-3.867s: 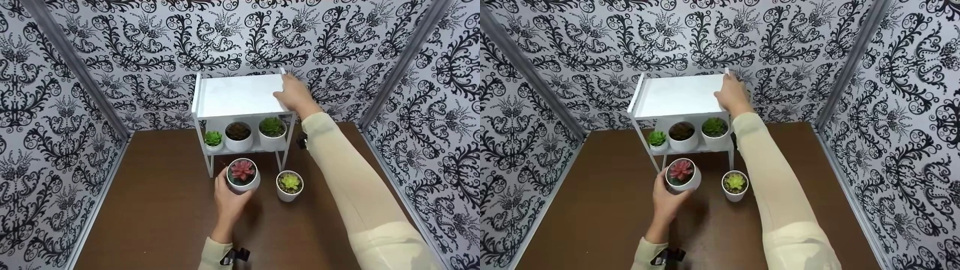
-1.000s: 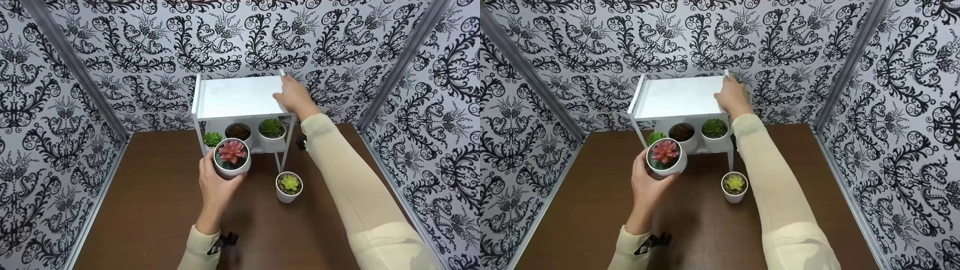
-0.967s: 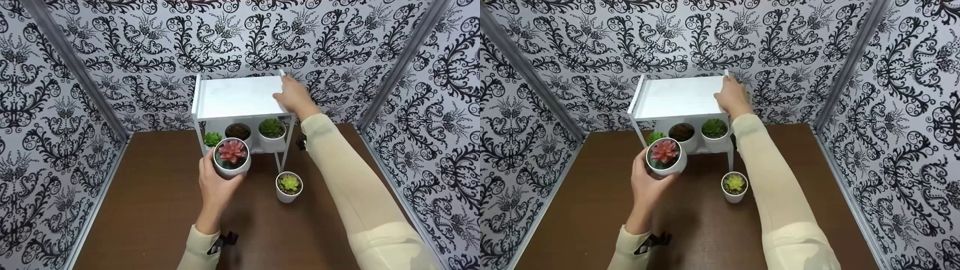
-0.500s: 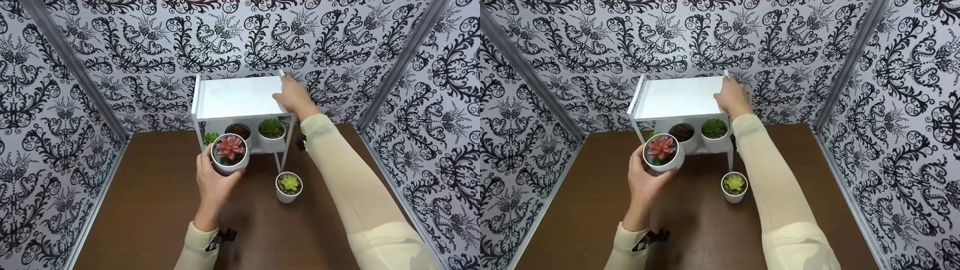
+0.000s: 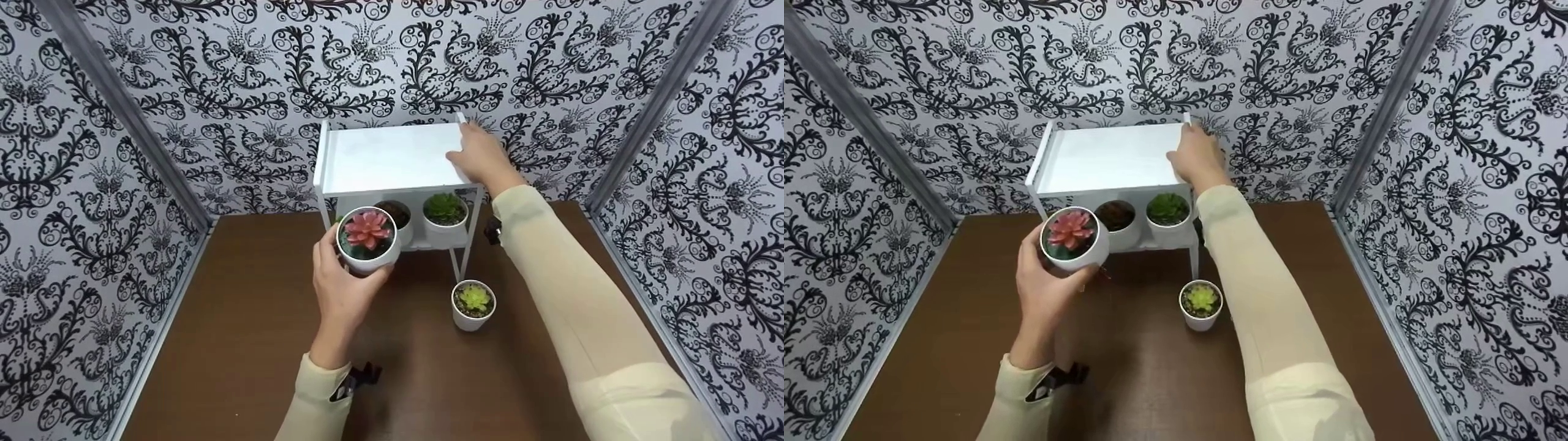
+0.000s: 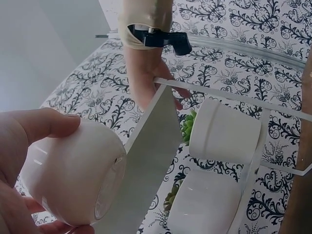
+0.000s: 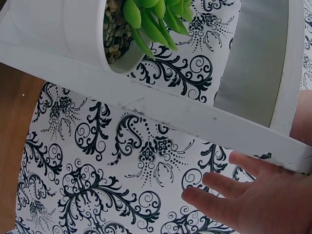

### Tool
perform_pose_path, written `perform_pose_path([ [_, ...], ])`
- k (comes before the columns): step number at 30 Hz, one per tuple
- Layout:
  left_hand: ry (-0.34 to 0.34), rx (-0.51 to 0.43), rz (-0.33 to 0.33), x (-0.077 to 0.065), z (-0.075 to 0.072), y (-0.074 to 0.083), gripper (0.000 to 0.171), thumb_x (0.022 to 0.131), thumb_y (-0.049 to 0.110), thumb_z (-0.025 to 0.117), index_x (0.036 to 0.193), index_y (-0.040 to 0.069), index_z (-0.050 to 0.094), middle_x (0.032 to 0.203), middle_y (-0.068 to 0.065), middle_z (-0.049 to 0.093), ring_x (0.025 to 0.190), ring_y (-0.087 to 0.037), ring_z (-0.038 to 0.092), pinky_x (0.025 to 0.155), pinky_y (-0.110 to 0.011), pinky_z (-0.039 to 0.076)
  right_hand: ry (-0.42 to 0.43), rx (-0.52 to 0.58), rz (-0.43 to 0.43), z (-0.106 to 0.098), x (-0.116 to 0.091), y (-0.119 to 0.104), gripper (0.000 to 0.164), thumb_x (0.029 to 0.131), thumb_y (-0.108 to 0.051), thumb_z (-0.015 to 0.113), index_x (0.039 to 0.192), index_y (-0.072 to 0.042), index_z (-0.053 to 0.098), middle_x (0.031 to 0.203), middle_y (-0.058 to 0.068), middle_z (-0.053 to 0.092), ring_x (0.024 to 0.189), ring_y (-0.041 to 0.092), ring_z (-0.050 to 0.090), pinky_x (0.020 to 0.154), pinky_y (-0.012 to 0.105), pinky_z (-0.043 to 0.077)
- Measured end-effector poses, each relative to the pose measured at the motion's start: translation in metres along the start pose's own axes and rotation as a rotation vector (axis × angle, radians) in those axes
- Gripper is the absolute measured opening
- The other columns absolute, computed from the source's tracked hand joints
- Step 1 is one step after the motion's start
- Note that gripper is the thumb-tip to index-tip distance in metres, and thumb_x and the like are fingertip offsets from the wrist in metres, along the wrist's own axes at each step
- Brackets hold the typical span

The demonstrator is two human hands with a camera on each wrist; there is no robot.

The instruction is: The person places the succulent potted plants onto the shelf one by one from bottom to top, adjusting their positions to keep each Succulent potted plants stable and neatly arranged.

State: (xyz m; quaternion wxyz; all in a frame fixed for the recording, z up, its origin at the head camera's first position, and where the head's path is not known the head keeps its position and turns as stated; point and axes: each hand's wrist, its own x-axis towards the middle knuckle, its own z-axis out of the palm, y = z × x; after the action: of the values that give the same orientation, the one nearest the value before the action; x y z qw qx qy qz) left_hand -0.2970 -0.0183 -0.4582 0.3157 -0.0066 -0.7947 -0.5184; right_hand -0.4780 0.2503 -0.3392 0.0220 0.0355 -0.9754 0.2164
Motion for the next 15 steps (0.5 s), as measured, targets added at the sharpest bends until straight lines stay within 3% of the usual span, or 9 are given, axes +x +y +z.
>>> perform_pose_path([
  [15,0.028,-0.008,0.028,0.011,-0.003,0.003,0.098,0.062,0.037,0.098,0.146,0.012,0.056,0.131,-0.009,0.061,0.121,-0.024,0.060,0.103,-0.047,0.053,-0.008,0.009,0.007,0.000,0.000,-0.001,0.084,0.108,-0.037,0.058,0.169,-0.002,0.012,0.178,0.018,0.006,0.166,0.039,0.010,0.135,0.051,0.009],
])
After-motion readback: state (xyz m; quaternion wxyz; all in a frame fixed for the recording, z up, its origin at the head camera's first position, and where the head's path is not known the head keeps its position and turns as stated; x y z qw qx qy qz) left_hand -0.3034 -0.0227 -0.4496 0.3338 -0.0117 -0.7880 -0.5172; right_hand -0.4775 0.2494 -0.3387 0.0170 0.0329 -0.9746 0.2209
